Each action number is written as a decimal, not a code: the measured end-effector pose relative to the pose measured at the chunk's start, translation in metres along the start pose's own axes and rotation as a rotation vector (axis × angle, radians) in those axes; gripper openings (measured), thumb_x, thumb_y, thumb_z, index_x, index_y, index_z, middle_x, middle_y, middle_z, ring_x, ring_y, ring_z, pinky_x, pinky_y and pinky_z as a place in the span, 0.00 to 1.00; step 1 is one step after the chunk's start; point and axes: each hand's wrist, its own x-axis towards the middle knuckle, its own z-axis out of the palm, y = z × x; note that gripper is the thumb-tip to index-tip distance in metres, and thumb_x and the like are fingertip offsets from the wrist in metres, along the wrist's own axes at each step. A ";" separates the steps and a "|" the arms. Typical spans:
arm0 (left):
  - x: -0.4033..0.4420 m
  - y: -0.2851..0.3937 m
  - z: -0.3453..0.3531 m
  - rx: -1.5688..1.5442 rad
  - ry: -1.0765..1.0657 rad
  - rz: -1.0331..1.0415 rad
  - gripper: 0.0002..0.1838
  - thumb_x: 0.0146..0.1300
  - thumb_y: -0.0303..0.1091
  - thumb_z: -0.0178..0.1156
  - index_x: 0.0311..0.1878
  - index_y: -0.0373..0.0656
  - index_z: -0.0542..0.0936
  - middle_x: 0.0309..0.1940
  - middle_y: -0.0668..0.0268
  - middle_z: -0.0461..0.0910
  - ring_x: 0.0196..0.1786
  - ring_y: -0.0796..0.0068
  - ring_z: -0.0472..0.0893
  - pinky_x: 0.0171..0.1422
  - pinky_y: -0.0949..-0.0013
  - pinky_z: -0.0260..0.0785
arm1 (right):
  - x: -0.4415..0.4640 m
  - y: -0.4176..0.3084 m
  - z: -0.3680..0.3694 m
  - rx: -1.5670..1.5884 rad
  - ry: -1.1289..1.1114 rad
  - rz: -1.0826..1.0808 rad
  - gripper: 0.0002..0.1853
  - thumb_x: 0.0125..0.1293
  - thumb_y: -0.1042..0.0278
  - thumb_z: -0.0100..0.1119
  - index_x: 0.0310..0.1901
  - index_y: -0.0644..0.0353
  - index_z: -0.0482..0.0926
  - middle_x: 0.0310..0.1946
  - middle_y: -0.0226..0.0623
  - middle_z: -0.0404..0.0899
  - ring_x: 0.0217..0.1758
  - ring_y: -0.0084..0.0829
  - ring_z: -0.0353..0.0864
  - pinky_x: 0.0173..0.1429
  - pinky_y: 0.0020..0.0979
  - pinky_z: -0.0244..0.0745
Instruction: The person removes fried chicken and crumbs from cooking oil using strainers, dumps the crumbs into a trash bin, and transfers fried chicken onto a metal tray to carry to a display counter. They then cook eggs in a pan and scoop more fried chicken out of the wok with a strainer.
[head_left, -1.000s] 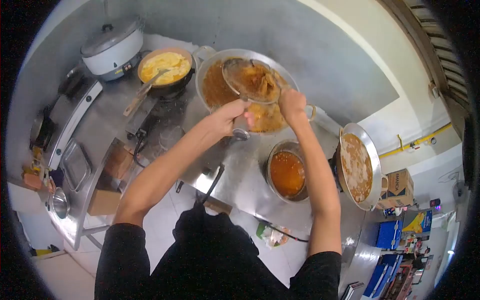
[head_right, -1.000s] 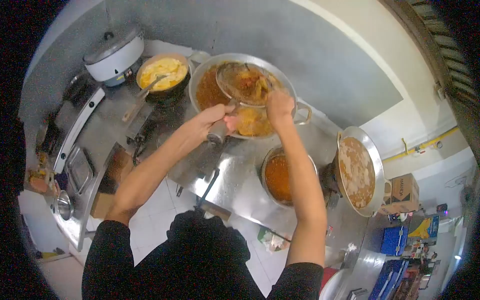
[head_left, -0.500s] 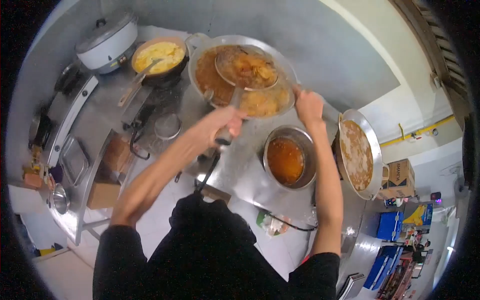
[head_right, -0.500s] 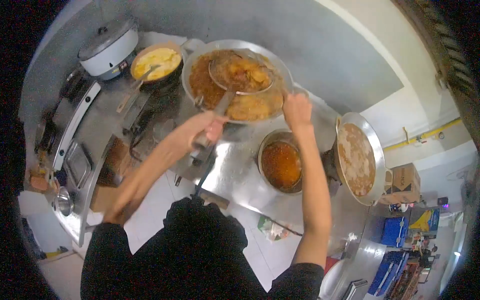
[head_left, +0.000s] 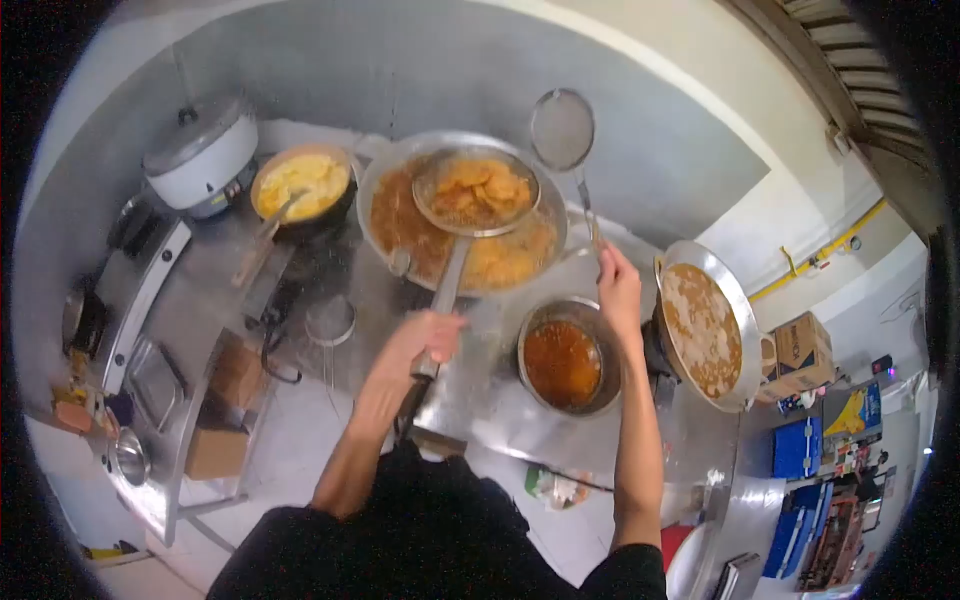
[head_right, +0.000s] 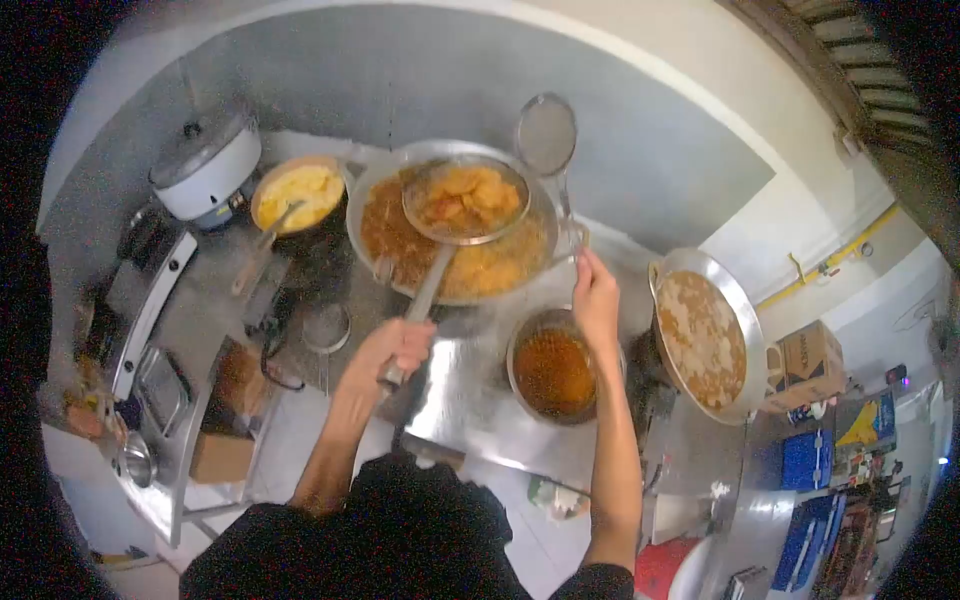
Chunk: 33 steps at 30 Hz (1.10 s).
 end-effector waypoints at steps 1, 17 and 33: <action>-0.004 -0.012 -0.001 -0.012 0.006 -0.020 0.06 0.65 0.25 0.54 0.42 0.43 0.66 0.16 0.80 0.59 0.11 0.90 0.57 0.10 0.81 0.46 | -0.015 -0.002 -0.008 -0.012 -0.015 0.014 0.18 0.73 0.62 0.46 0.57 0.63 0.75 0.27 0.45 0.82 0.30 0.37 0.83 0.35 0.36 0.72; -0.083 -0.068 0.069 0.229 -0.074 0.132 0.08 0.63 0.26 0.57 0.40 0.45 0.67 0.16 0.81 0.59 0.12 0.92 0.57 0.11 0.82 0.47 | -0.048 -0.057 -0.135 1.025 -0.265 0.599 0.18 0.74 0.61 0.43 0.60 0.59 0.67 0.20 0.21 0.60 0.16 0.12 0.52 0.16 0.17 0.45; -0.167 -0.237 0.086 0.238 -0.129 -0.187 0.12 0.63 0.27 0.59 0.45 0.44 0.67 0.16 0.77 0.58 0.10 0.90 0.57 0.07 0.80 0.49 | -0.154 -0.015 -0.274 0.602 -0.180 0.518 0.20 0.72 0.53 0.48 0.59 0.55 0.73 0.19 0.16 0.59 0.16 0.09 0.52 0.18 0.15 0.44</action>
